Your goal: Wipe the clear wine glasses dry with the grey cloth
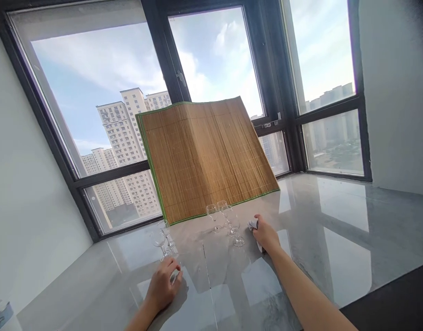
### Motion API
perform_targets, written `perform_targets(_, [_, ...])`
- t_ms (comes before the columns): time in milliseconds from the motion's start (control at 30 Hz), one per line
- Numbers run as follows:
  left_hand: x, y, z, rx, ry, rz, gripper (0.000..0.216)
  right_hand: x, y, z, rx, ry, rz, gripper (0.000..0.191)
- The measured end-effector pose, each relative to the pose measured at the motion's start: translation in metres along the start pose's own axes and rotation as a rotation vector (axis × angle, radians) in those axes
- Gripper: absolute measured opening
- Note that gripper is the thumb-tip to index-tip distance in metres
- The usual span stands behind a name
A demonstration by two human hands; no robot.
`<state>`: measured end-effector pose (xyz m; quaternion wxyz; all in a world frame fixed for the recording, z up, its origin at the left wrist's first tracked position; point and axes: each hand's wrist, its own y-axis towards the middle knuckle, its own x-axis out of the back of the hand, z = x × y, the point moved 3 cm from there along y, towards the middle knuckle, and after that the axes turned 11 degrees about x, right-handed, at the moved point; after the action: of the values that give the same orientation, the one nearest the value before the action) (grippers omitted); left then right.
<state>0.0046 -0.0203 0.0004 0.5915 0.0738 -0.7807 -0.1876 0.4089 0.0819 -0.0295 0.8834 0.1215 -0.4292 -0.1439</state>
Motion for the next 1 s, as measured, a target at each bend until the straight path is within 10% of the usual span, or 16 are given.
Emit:
perform_targets(233, [-0.052,0.052,-0.106,-0.133,-0.311,0.164,0.030,0.003,-0.002,0.002,-0.010,-0.002,-0.017,0.051])
perform_targets(500, [-0.082,0.073,-0.160,-0.307,-0.288,0.204,0.048,0.000,0.001,0.000,0.003,-0.005,-0.030,0.048])
perform_targets(767, [-0.090,0.070,-0.180,-0.327,-0.194,0.360,0.057,-0.001,0.002,-0.001,0.035,-0.037,-0.027,0.048])
perform_targets(1000, [-0.046,0.007,-0.154,-0.342,-0.237,0.430,0.057,-0.003,0.003,-0.003,0.009,-0.024,-0.002,0.050])
